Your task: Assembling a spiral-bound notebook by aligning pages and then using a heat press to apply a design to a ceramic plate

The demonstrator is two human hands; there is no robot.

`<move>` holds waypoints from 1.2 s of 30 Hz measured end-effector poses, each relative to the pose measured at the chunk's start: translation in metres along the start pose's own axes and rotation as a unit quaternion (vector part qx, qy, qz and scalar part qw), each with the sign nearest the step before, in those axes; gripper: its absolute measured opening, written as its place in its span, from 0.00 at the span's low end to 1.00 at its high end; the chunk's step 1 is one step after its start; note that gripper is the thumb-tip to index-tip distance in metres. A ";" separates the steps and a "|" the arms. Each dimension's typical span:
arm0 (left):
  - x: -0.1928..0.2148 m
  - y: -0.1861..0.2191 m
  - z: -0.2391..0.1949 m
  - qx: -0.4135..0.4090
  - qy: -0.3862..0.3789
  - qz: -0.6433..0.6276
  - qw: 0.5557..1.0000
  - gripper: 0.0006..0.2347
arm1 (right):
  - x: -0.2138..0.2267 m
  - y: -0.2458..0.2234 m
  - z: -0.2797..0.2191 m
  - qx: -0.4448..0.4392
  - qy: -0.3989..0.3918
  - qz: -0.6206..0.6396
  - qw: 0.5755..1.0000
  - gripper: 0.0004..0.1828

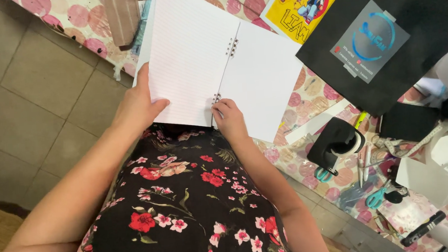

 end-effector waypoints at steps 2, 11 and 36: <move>0.001 0.003 -0.004 -0.004 0.002 -0.003 1.000 0.39 | 0.006 -0.004 0.001 -0.009 -0.006 0.018 1.000 0.04; 0.004 0.047 -0.027 -0.028 0.012 -0.014 0.999 0.35 | 0.007 0.009 0.007 -0.056 -0.042 0.102 0.992 0.07; 0.000 -0.028 0.027 0.001 -0.015 -0.006 1.000 0.41 | 0.009 -0.021 0.010 -0.105 -0.072 -0.014 0.992 0.07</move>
Point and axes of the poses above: each hand's wrist, its own z-axis towards the middle knuckle, its own x-axis out of the back of the hand, y = z × x, the point moved 1 cm from there along z, towards the middle knuckle, and after that the axes turned 7 degrees about y, right-handed, at the moved point
